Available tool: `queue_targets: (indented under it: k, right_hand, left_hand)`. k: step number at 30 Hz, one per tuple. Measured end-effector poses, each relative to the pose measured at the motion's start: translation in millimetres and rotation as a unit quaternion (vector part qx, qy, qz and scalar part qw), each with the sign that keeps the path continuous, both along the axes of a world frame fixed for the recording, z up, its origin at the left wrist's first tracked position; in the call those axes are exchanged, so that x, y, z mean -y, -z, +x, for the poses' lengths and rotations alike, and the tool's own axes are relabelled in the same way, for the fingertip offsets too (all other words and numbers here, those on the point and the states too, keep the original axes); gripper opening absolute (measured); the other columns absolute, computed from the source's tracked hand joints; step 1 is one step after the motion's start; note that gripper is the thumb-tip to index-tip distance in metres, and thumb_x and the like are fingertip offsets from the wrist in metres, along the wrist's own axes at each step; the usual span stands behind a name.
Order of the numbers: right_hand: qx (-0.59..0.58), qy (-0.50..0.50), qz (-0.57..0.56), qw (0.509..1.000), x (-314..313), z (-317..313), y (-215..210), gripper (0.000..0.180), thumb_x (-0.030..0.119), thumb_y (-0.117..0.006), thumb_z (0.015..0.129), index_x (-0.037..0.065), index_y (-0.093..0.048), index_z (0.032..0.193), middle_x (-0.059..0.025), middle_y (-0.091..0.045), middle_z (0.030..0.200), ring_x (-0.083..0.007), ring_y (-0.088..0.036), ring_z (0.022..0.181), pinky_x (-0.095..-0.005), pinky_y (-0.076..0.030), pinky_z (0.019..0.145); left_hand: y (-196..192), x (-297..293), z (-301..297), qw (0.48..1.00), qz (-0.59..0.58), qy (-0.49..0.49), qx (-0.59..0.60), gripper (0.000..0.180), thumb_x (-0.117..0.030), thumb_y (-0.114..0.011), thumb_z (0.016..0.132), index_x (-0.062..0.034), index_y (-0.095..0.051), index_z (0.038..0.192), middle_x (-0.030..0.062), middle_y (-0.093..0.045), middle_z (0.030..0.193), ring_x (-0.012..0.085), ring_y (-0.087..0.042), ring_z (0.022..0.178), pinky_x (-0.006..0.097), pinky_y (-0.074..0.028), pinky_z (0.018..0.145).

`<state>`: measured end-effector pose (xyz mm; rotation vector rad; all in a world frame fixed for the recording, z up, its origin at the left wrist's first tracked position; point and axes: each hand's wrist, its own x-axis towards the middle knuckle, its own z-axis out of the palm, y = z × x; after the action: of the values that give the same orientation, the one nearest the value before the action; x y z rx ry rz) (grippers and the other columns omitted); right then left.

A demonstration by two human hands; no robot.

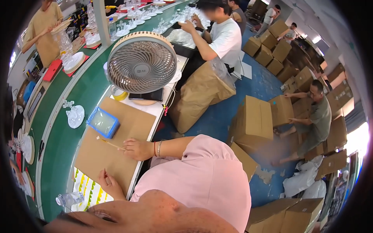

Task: Applying adhesive or decoration to clear snowflake-shaped ornaments using a wooden stick at an assembly station.

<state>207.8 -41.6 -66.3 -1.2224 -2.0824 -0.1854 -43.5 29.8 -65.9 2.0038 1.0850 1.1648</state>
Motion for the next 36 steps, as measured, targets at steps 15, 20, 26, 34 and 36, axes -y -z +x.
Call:
queue_targets:
  k: [15,20,26,34,36]
  right_hand:
    - [-0.021,0.002,0.01,1.0,-1,1,8,0.023,0.012,-0.061,0.081,0.004,-0.061,0.103,-0.0141,-0.056,0.128,-0.0308,-0.052,0.11,-0.0473,-0.036,0.102]
    - [-0.029,0.001,0.024,0.999,0,0,6,0.024,0.012,-0.062,0.08,0.004,-0.061,0.102,-0.0138,-0.058,0.124,-0.0307,-0.054,0.108,-0.0464,-0.037,0.102]
    - [-0.021,-0.002,0.057,0.998,1,2,4,0.022,0.013,-0.061,0.081,0.005,-0.061,0.101,-0.0129,-0.061,0.114,-0.0307,-0.055,0.105,-0.0455,-0.037,0.101]
    - [-0.042,-0.091,0.036,0.994,-8,14,4,0.017,0.011,-0.055,0.079,0.001,-0.06,0.092,-0.0146,-0.061,0.093,-0.0309,-0.057,0.096,-0.0473,-0.039,0.099]
    - [-0.052,-0.089,0.017,0.995,-6,12,-1,0.015,0.011,-0.054,0.079,0.004,-0.059,0.092,-0.0142,-0.061,0.095,-0.0301,-0.057,0.097,-0.0486,-0.038,0.099]
  left_hand:
    - [4,-11,-3,0.993,0.112,0.001,-0.03,0.053,0.019,-0.035,0.074,-0.0037,-0.064,0.112,0.0214,-0.038,0.141,0.0372,-0.041,0.131,0.042,-0.043,0.102]
    - [6,-11,0,0.993,0.108,-0.005,-0.04,0.039,0.019,-0.04,0.081,0.0009,-0.062,0.109,0.0214,-0.038,0.141,0.0392,-0.048,0.125,0.043,-0.05,0.095]
    - [11,-14,5,0.999,0.013,-0.023,0.032,0.035,0.016,-0.042,0.085,0.003,-0.061,0.11,0.0193,-0.042,0.139,0.0375,-0.051,0.121,0.041,-0.05,0.095]
    - [23,-11,8,0.982,0.08,-0.093,-0.145,0.035,0.013,-0.048,0.073,-0.0009,-0.064,0.102,0.0232,-0.052,0.128,0.0388,-0.052,0.118,0.043,-0.043,0.099]
    - [32,-11,6,0.976,0.088,-0.1,-0.17,0.026,0.01,-0.054,0.074,0.0004,-0.064,0.096,0.0208,-0.053,0.127,0.0365,-0.05,0.119,0.042,-0.043,0.099]
